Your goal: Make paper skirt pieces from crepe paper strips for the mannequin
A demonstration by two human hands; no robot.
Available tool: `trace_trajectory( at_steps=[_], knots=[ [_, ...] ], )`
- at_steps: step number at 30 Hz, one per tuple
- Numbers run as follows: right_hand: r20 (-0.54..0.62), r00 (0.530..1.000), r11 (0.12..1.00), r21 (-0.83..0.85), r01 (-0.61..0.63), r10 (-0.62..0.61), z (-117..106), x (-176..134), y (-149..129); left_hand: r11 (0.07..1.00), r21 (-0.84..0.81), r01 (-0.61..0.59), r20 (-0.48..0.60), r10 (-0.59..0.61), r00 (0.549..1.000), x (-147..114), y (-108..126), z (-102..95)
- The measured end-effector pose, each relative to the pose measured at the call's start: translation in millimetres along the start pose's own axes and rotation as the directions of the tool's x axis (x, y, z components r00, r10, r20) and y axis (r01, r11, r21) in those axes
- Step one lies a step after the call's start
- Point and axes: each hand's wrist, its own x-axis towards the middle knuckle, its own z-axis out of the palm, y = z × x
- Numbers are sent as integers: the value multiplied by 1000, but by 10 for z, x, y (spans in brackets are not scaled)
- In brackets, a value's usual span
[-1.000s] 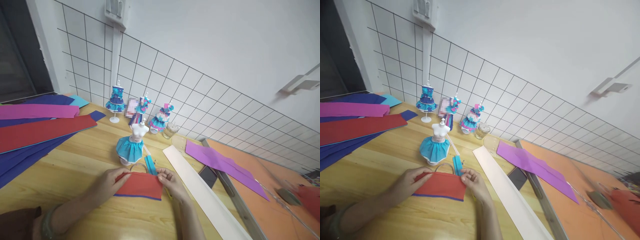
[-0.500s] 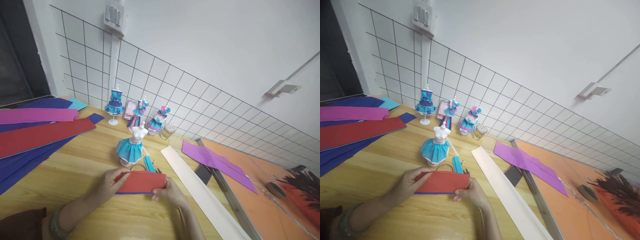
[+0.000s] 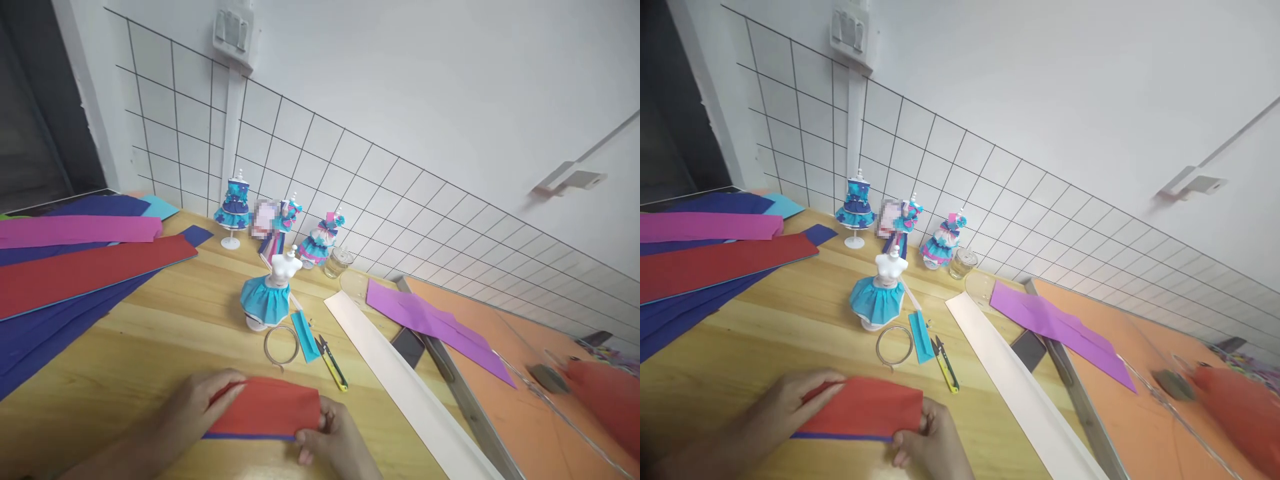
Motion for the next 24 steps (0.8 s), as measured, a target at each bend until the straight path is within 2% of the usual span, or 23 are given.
trace_trajectory(
  at_steps=[4, 8, 11, 13, 16, 18, 20, 23, 24],
  knots=[
    [20, 995, 991, 94, -100, 99, 147, 91, 288, 983, 95, 160, 58, -166, 984, -294, -126, -92],
    [23, 992, 991, -41, -124, 125, 251, 164, 367, 970, 119, 214, 35, -219, 975, -453, -240, -161],
    [57, 995, 986, -150, -75, 84, 301, 171, 343, 967, 104, 231, -10, -231, 973, -506, -284, -199],
    [48, 996, 976, -207, -70, 82, 303, 168, 310, 969, 94, 228, -32, -226, 974, -544, -290, -233],
    [-70, 994, 956, -275, -103, 86, 286, 188, 183, 987, 87, 136, -62, -131, 989, -645, -284, -302],
    [-147, 988, 922, -387, -21, -39, 314, 233, 35, 993, 113, 46, -108, -34, 994, -739, -281, -351],
    [-105, 972, 808, -579, 114, -212, 415, 311, -123, 988, 156, 7, -160, 19, 987, -833, -288, -386],
    [63, 936, 544, -799, 256, -347, 705, 484, -260, 980, 198, 15, -197, 25, 980, -928, -314, -402],
    [129, 923, 429, -856, 288, -363, 822, 549, -263, 979, 205, 22, -197, 20, 980, -943, -325, -399]
  ],
)
